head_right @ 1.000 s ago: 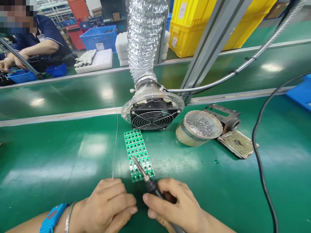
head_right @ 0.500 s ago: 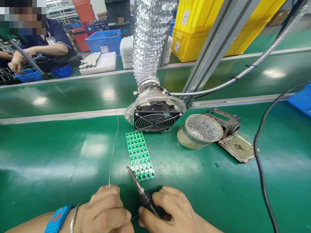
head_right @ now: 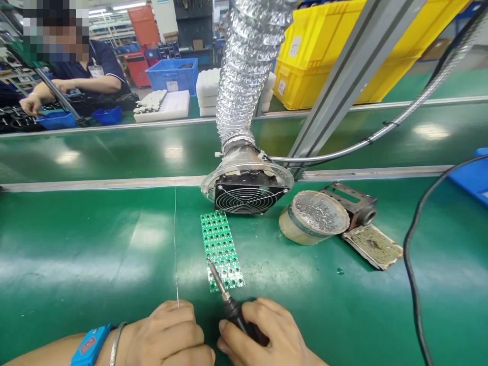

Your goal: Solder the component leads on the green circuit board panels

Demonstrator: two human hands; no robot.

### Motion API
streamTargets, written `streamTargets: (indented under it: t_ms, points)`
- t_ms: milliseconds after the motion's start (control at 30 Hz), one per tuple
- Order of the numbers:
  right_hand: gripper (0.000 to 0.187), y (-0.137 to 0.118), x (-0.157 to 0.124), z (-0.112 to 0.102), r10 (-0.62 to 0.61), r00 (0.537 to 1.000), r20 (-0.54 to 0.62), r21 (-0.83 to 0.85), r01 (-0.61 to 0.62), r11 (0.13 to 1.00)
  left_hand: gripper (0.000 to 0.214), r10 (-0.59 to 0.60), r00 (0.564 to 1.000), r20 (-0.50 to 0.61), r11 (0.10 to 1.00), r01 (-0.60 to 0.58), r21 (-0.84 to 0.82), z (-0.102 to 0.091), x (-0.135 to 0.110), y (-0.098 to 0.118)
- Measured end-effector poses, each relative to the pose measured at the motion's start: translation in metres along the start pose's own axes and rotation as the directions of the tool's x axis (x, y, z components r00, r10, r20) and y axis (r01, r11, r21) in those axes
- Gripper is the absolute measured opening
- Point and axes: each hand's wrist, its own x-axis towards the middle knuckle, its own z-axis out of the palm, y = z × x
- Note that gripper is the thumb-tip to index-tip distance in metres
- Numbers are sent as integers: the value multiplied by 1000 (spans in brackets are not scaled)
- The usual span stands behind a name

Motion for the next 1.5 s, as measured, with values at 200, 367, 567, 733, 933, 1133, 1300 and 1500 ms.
streamTargets:
  t_ms: [200, 367, 567, 733, 933, 1133, 1300, 1500]
  points:
    - [17, 1, -20, 5, 82, 993, -85, -35, -85, 996, 20, 58, 969, 240, 993, -81, 86, -13, 1, -2]
    - [21, 0, -19, 3, 62, 998, 32, -48, -60, 997, 29, -6, 998, 62, 1000, 4, 24, -7, -2, -2]
    - [13, -4, -8, 8, 47, 996, -69, -10, -48, 999, 24, -63, 998, -23, 984, 58, -165, -2, -10, 0]
    - [14, 0, -6, 2, 24, 999, -37, -21, -24, 999, 20, -75, 997, -34, 982, 68, -177, -8, -3, 0]
    - [15, 15, -19, -6, 100, 995, 22, -75, -98, 992, 11, -141, 982, 127, 988, 131, 80, -30, 2, -15]
    - [21, 26, -14, -8, 216, 972, -93, 94, -208, 974, 9, -278, 960, 42, 952, 270, 141, -49, -17, -28]
    - [19, 29, 4, -6, 547, 831, -100, 350, -485, 801, 13, -344, 936, -75, 926, 351, 141, -58, -33, -29]
    - [10, 29, 8, 17, 721, 692, -17, 582, -580, 570, 14, -283, 955, -93, 934, 297, 199, -68, -33, -28]
